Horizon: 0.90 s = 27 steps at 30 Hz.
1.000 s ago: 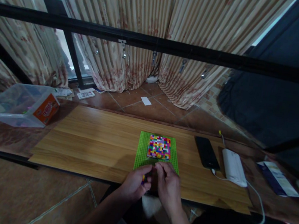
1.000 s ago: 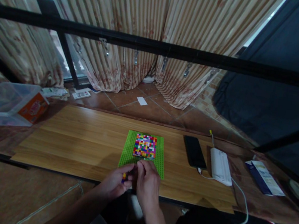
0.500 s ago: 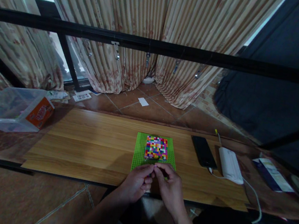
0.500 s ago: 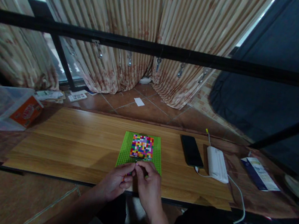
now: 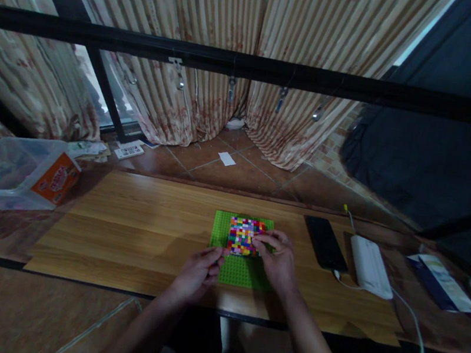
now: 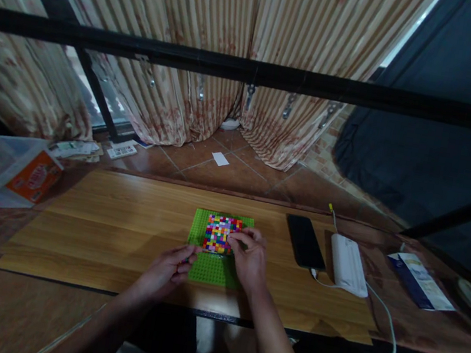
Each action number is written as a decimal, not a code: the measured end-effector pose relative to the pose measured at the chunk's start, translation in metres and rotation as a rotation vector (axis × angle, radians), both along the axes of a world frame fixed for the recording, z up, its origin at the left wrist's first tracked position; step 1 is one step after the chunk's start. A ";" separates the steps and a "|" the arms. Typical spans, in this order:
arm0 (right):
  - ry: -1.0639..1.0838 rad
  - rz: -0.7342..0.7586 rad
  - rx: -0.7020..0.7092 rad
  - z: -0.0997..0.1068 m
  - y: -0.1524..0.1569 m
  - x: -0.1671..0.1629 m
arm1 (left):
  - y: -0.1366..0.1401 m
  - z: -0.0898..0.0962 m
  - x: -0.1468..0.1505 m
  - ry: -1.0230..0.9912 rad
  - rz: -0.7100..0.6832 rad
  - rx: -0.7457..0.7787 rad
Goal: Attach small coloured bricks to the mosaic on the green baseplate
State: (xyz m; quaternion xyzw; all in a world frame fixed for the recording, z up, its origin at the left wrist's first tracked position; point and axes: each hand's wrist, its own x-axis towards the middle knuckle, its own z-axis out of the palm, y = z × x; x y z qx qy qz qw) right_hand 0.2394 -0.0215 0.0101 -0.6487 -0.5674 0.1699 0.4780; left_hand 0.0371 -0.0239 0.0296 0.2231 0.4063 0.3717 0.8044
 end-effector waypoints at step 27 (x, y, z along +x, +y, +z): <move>0.628 -0.053 -0.181 -0.005 0.019 -0.007 | 0.007 -0.014 -0.003 -0.100 0.031 -0.138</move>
